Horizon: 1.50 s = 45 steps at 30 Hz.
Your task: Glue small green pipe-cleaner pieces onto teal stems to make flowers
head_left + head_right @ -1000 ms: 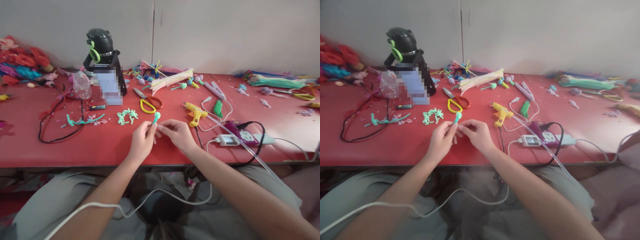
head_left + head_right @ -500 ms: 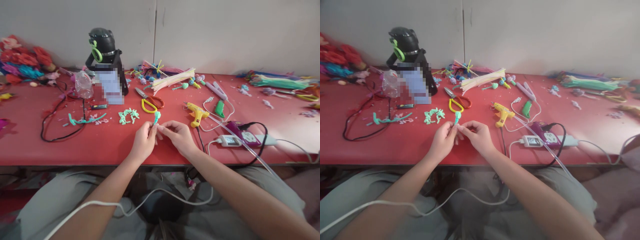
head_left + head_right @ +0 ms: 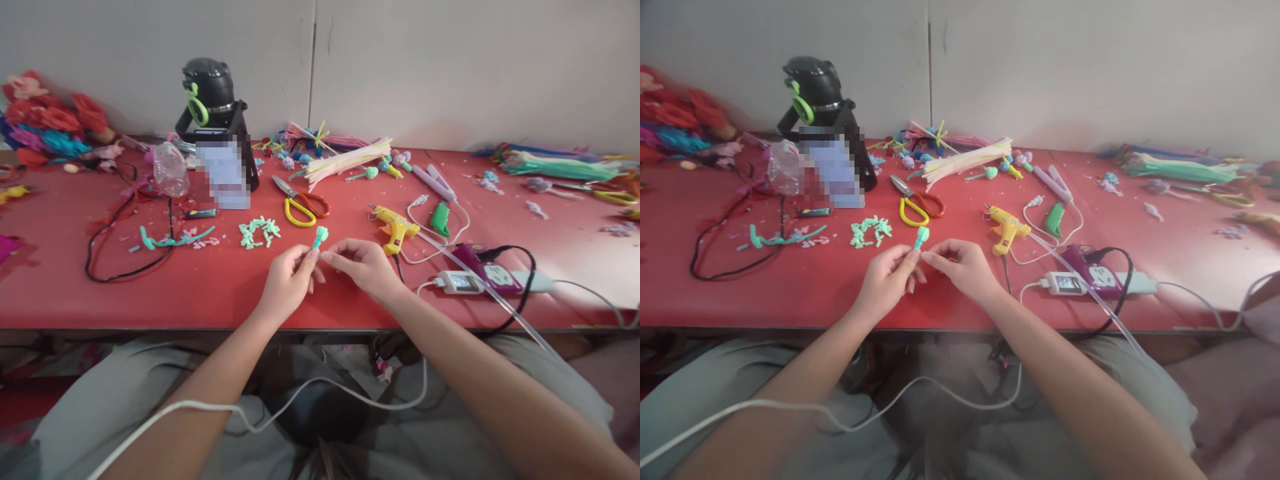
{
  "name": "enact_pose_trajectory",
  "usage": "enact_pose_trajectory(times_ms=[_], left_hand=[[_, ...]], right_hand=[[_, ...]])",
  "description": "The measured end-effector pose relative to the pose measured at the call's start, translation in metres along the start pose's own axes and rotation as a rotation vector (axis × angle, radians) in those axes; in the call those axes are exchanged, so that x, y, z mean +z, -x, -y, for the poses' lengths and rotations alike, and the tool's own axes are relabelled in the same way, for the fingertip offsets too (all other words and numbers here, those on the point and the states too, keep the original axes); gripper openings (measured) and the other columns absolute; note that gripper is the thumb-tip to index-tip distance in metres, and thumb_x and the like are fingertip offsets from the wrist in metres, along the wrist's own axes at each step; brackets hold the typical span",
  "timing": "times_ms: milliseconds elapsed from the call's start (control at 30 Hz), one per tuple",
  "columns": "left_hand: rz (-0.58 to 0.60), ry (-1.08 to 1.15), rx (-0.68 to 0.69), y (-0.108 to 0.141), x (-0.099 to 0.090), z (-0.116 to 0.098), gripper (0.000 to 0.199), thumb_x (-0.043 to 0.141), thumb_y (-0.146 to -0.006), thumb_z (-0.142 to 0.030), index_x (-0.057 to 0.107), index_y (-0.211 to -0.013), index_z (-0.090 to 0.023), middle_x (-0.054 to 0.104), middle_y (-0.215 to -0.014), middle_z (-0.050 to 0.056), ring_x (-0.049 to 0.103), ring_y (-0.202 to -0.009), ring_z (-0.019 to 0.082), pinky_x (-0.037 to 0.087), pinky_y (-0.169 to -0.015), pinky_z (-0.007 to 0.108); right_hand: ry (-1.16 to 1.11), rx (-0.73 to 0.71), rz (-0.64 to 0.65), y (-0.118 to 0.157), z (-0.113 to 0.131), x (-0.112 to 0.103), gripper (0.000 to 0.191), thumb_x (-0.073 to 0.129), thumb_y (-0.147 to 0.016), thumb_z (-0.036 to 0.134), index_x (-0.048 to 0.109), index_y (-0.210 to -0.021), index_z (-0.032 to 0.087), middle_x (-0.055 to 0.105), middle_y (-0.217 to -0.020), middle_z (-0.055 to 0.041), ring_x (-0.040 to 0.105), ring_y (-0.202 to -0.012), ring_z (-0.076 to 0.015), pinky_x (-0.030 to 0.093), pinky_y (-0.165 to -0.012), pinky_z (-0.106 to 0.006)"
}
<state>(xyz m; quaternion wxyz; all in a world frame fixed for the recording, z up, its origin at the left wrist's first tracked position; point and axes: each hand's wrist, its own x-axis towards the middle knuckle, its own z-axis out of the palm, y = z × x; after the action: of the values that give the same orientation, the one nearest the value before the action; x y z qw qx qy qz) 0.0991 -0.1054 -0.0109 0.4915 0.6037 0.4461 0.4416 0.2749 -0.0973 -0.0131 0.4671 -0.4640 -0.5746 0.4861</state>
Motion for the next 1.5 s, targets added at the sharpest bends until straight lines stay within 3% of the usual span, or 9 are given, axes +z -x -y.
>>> enact_pose_trajectory(times_ms=[200,367,1033,1500], left_hand=[[-0.041,-0.03,0.017,0.0,0.001,0.002,0.031,0.06,-0.097,-0.046,0.067,-0.086,-0.018,0.066,-0.06,0.0,0.051,-0.044,0.009,0.042,-0.047,0.023],[-0.045,-0.044,0.017,0.001,0.001,0.003,0.029,0.061,-0.096,-0.042,0.069,-0.082,-0.018,0.066,-0.059,0.0,0.051,-0.043,0.01,0.043,-0.048,0.023],[-0.032,-0.112,0.045,0.001,0.002,0.002,0.029,0.06,-0.096,-0.038,0.069,-0.077,-0.019,0.065,-0.057,-0.001,0.051,-0.042,0.01,0.043,-0.048,0.023],[-0.03,-0.154,0.037,0.001,0.002,0.002,0.027,0.06,-0.095,-0.037,0.07,-0.077,-0.019,0.065,-0.057,-0.001,0.052,-0.044,0.011,0.043,-0.049,0.024]], right_hand=[[0.139,-0.093,-0.065,-0.001,0.014,-0.017,0.032,0.077,-0.082,0.051,0.073,-0.083,0.019,0.07,-0.076,-0.0028,0.059,-0.068,-0.0147,0.048,-0.066,-0.03],[0.212,-0.173,-0.091,-0.002,0.02,-0.018,0.03,0.073,-0.085,0.049,0.072,-0.085,0.019,0.072,-0.081,-0.0042,0.06,-0.07,-0.016,0.047,-0.065,-0.03],[0.394,-0.177,-0.102,-0.006,0.015,-0.014,0.026,0.069,-0.089,0.045,0.069,-0.081,0.02,0.071,-0.077,-0.0036,0.059,-0.067,-0.0163,0.045,-0.063,-0.032],[0.444,-0.198,-0.013,-0.007,0.018,-0.022,0.034,0.067,-0.089,0.052,0.069,-0.079,0.02,0.071,-0.075,-0.0042,0.06,-0.066,-0.0169,0.046,-0.063,-0.032]])
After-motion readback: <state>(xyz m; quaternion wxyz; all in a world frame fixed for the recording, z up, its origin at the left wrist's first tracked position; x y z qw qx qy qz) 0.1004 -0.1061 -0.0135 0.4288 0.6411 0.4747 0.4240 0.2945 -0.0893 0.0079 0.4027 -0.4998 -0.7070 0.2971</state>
